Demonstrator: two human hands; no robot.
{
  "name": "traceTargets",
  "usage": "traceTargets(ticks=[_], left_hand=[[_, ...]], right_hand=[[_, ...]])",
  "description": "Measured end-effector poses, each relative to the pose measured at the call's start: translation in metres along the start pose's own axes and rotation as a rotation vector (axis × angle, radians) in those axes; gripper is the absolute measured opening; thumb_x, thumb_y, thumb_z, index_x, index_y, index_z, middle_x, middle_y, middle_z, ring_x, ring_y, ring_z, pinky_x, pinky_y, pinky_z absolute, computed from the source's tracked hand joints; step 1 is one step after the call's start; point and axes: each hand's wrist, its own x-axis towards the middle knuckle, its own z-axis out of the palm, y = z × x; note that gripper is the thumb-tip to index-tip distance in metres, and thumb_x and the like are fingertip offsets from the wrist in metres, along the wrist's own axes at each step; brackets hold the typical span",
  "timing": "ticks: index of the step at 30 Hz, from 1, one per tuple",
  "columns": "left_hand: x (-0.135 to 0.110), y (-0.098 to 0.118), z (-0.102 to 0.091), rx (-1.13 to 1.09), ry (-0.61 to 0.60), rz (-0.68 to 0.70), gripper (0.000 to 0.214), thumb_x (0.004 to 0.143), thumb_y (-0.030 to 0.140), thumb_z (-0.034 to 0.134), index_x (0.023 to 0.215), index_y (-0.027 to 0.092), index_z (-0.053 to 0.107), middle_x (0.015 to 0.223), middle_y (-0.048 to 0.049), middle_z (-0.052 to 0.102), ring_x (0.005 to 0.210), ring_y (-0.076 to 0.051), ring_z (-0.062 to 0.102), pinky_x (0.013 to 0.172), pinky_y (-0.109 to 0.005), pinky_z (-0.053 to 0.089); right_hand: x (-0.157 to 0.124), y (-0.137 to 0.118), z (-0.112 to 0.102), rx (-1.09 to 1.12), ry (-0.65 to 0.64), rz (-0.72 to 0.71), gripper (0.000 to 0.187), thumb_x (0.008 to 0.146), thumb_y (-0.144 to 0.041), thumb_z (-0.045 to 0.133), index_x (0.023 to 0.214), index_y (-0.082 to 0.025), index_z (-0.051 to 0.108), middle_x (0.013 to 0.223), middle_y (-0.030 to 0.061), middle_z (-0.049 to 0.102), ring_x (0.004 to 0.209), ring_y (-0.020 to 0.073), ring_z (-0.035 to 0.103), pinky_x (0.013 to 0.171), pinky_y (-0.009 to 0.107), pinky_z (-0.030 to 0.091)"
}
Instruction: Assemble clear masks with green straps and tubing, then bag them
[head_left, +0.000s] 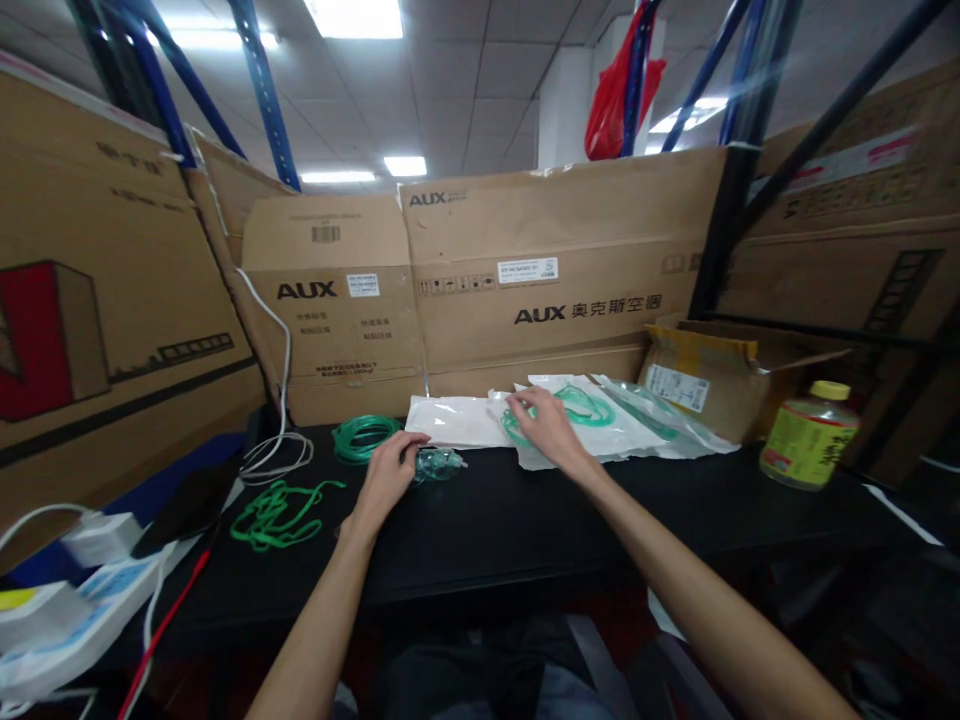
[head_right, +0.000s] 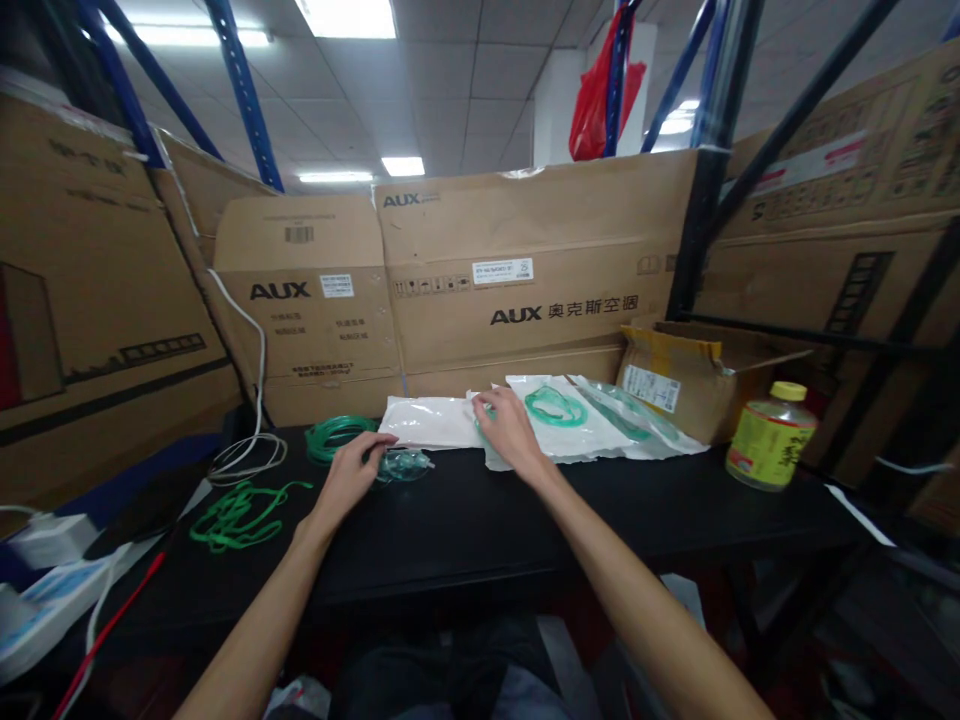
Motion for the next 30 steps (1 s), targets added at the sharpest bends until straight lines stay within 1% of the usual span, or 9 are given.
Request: traceTargets(ticks=[4,7,10,13,18,21,24,27,30], left_hand=[[0.000,0.001,0.003,-0.013,0.049,-0.009,0.026,0.092,0.020,0.049,0.096,0.023,0.075,0.099,-0.0058,0.076,0.097,-0.024,0.070,0.094,-0.036,0.052],[0.000,0.002,0.003,-0.017,0.108,-0.012,0.028,0.094,0.019,0.047,0.099,0.023,0.074,0.103,-0.0067,0.074,0.102,-0.024,0.069,0.097,-0.036,0.050],[-0.001,0.005,0.002,-0.011,0.162,-0.018,0.028,0.095,0.017,0.045,0.100,0.021,0.073,0.105,-0.0077,0.073,0.104,-0.024,0.067,0.099,-0.037,0.049],[-0.002,0.008,0.000,0.001,0.192,-0.025,0.028,0.096,0.017,0.044,0.100,0.021,0.072,0.104,-0.0078,0.072,0.103,-0.024,0.067,0.099,-0.037,0.048],[-0.003,0.012,-0.001,0.003,0.214,-0.037,0.028,0.095,0.015,0.046,0.098,0.022,0.072,0.104,-0.0066,0.073,0.104,-0.023,0.067,0.099,-0.036,0.049],[-0.002,0.012,-0.003,-0.011,0.245,-0.042,0.027,0.094,0.014,0.046,0.097,0.023,0.072,0.103,-0.0064,0.073,0.103,-0.023,0.067,0.099,-0.036,0.050],[0.000,0.017,-0.010,-0.032,0.306,-0.050,0.028,0.096,0.015,0.045,0.097,0.022,0.072,0.103,-0.0074,0.073,0.101,-0.023,0.067,0.097,-0.036,0.050],[0.003,0.035,-0.013,-0.058,0.354,-0.050,0.028,0.097,0.017,0.044,0.097,0.021,0.071,0.101,-0.0081,0.073,0.099,-0.024,0.068,0.094,-0.036,0.051],[0.005,0.068,0.002,-0.101,0.307,-0.022,0.025,0.096,0.018,0.048,0.099,0.024,0.072,0.101,-0.0044,0.075,0.094,-0.021,0.070,0.087,-0.031,0.054]], right_hand=[[0.025,0.068,-0.071,-0.337,-0.034,0.122,0.024,0.099,-0.034,0.063,0.116,-0.017,0.067,0.123,0.0090,0.068,0.113,0.0248,0.065,0.098,0.049,0.053],[0.029,0.111,-0.114,-0.608,-0.100,0.254,0.028,0.098,-0.034,0.064,0.119,-0.016,0.066,0.127,0.0100,0.066,0.116,0.0271,0.064,0.099,0.052,0.053],[0.020,0.140,-0.134,-0.815,-0.209,0.340,0.033,0.097,-0.035,0.066,0.124,-0.016,0.064,0.130,0.0106,0.064,0.115,0.0274,0.064,0.097,0.051,0.054],[0.011,0.158,-0.139,-0.952,-0.318,0.369,0.033,0.098,-0.036,0.065,0.125,-0.018,0.064,0.132,0.0109,0.063,0.115,0.0266,0.064,0.097,0.049,0.055],[0.018,0.169,-0.143,-1.070,-0.440,0.372,0.030,0.098,-0.032,0.066,0.125,-0.019,0.064,0.129,0.0101,0.065,0.112,0.0257,0.066,0.093,0.047,0.057],[0.032,0.165,-0.153,-1.107,-0.441,0.357,0.029,0.098,-0.032,0.065,0.124,-0.019,0.064,0.128,0.0101,0.066,0.111,0.0256,0.066,0.093,0.048,0.057],[0.049,0.154,-0.174,-1.131,-0.398,0.357,0.027,0.098,-0.031,0.065,0.122,-0.018,0.065,0.126,0.0102,0.067,0.110,0.0253,0.066,0.093,0.048,0.056],[0.067,0.138,-0.198,-1.115,-0.338,0.329,0.025,0.100,-0.030,0.062,0.121,-0.017,0.064,0.121,0.0101,0.067,0.105,0.0235,0.067,0.091,0.046,0.056],[0.082,0.118,-0.216,-1.078,-0.284,0.281,0.023,0.105,-0.028,0.051,0.123,-0.018,0.060,0.119,0.0131,0.068,0.098,0.0230,0.068,0.078,0.038,0.054]])
